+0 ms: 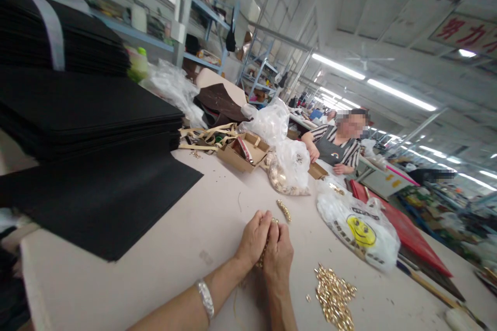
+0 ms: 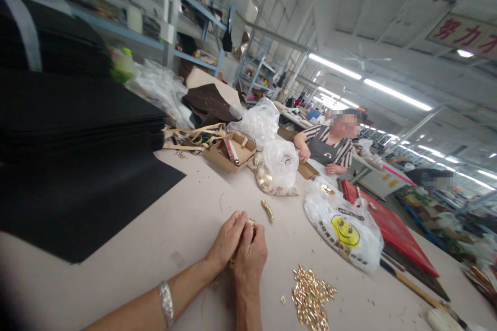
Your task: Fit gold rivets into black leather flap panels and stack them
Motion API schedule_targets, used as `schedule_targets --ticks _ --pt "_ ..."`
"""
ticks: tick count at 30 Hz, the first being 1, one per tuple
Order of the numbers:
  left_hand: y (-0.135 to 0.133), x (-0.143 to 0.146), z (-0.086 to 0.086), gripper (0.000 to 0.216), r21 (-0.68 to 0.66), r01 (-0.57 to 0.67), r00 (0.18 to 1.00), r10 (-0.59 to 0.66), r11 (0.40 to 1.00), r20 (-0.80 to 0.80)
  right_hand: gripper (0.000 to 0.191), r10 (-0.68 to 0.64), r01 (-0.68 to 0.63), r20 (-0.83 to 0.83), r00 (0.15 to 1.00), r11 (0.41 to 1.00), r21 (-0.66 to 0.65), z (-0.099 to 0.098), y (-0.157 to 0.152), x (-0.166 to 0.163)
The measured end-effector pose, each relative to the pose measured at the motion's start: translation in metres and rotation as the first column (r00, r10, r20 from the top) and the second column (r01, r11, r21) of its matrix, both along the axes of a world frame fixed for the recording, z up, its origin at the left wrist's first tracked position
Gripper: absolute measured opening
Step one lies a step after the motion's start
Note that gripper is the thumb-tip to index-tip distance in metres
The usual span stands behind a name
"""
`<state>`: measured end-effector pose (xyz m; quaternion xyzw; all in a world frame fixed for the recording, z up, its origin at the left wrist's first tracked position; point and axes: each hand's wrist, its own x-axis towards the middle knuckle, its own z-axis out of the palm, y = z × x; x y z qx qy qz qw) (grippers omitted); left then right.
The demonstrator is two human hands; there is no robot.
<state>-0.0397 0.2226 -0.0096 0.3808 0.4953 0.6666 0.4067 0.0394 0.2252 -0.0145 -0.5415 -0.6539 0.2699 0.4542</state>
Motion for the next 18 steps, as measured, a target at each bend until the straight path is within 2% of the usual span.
schedule_targets --ticks 5,11,14,18 --pt "0.002 0.0 -0.001 0.034 -0.001 0.0 0.999 0.0 1.0 -0.05 0.043 0.021 -0.022 -0.056 0.998 1.0 -0.013 -0.002 0.0 0.002" --pt "0.005 0.0 -0.004 0.034 -0.013 0.01 0.999 -0.011 1.0 -0.05 0.047 -0.02 0.021 -0.051 0.999 1.0 0.007 -0.004 0.003 0.004" --pt "0.006 0.0 -0.007 0.037 -0.025 0.011 1.0 -0.011 1.0 -0.018 0.051 0.029 -0.033 -0.134 0.991 0.999 -0.032 -0.009 0.006 0.008" --pt "0.01 0.0 -0.013 0.041 -0.024 0.025 0.999 -0.024 0.999 0.039 0.053 0.056 -0.107 -0.313 0.948 0.983 -0.149 -0.02 0.013 0.011"
